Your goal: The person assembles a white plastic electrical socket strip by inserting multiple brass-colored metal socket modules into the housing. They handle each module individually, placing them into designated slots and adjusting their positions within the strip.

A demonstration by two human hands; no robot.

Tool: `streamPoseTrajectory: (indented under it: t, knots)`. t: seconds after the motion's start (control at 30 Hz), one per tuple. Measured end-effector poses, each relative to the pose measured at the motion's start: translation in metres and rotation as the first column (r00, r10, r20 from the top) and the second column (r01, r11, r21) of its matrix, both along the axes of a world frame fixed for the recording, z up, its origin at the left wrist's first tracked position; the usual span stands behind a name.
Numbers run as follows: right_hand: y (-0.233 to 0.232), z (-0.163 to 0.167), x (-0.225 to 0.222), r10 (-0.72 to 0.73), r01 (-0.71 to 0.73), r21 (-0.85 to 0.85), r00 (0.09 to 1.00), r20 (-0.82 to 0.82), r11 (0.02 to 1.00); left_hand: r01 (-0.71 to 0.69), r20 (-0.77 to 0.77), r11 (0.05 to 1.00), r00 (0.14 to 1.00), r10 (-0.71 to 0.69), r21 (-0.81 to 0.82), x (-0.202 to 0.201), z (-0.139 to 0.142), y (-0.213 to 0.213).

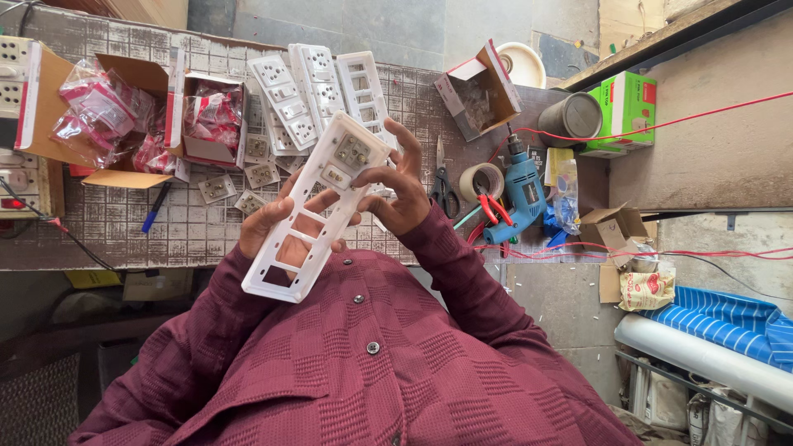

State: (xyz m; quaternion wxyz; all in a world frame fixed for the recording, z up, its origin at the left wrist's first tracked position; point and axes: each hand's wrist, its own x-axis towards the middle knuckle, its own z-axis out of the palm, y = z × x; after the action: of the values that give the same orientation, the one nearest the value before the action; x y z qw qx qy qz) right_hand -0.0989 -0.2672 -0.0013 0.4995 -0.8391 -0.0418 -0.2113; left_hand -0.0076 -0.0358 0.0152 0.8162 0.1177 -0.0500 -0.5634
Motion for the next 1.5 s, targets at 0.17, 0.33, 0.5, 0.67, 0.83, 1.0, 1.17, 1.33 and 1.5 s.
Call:
streamPoseTrajectory:
  t: [0.17,0.33,0.5,0.67,0.83,1.0,1.17,1.33,1.5]
  knots:
    - [0.000,-0.001,0.002,0.058,-0.057,0.098,0.998,-0.011,0.994,0.007,0.002,1.000,1.000,-0.007,0.010,0.000,-0.001,0.000]
    - [0.000,0.007,0.001,0.085,-0.081,0.103,0.996,-0.035,0.991,0.007,-0.009,1.000,1.000,-0.007,0.000,-0.001,-0.003,0.000]
    - [0.004,0.025,-0.004,-0.004,-0.001,-0.058,0.996,-0.092,0.998,-0.022,0.038,1.000,0.999,0.021,0.019,-0.001,-0.001,0.001]
    - [0.025,0.038,-0.007,-0.248,0.237,-0.340,0.969,0.011,0.910,-0.080,0.127,0.996,0.989,0.076,0.030,-0.002,0.001,0.000]
    - [0.039,0.043,-0.005,-0.318,0.312,-0.427,0.946,0.061,0.849,-0.092,0.142,0.995,0.986,0.084,0.050,-0.003,0.000,-0.001]
    - [0.042,0.047,-0.005,-0.318,0.307,-0.391,0.947,0.040,0.868,-0.077,0.110,0.997,0.991,0.074,0.024,-0.001,-0.002,0.001]
    - [0.044,0.047,-0.003,-0.311,0.291,-0.371,0.950,0.005,0.882,-0.086,0.097,0.996,0.992,0.082,0.036,-0.001,-0.007,0.001]
    - [0.048,0.045,-0.004,-0.285,0.268,-0.298,0.959,-0.011,0.916,-0.061,0.073,0.998,0.996,0.059,0.033,-0.001,-0.011,0.000]
    - [0.049,0.044,-0.005,-0.302,0.298,-0.311,0.953,0.035,0.902,-0.067,0.101,0.997,0.993,0.063,0.031,-0.001,-0.005,0.001]
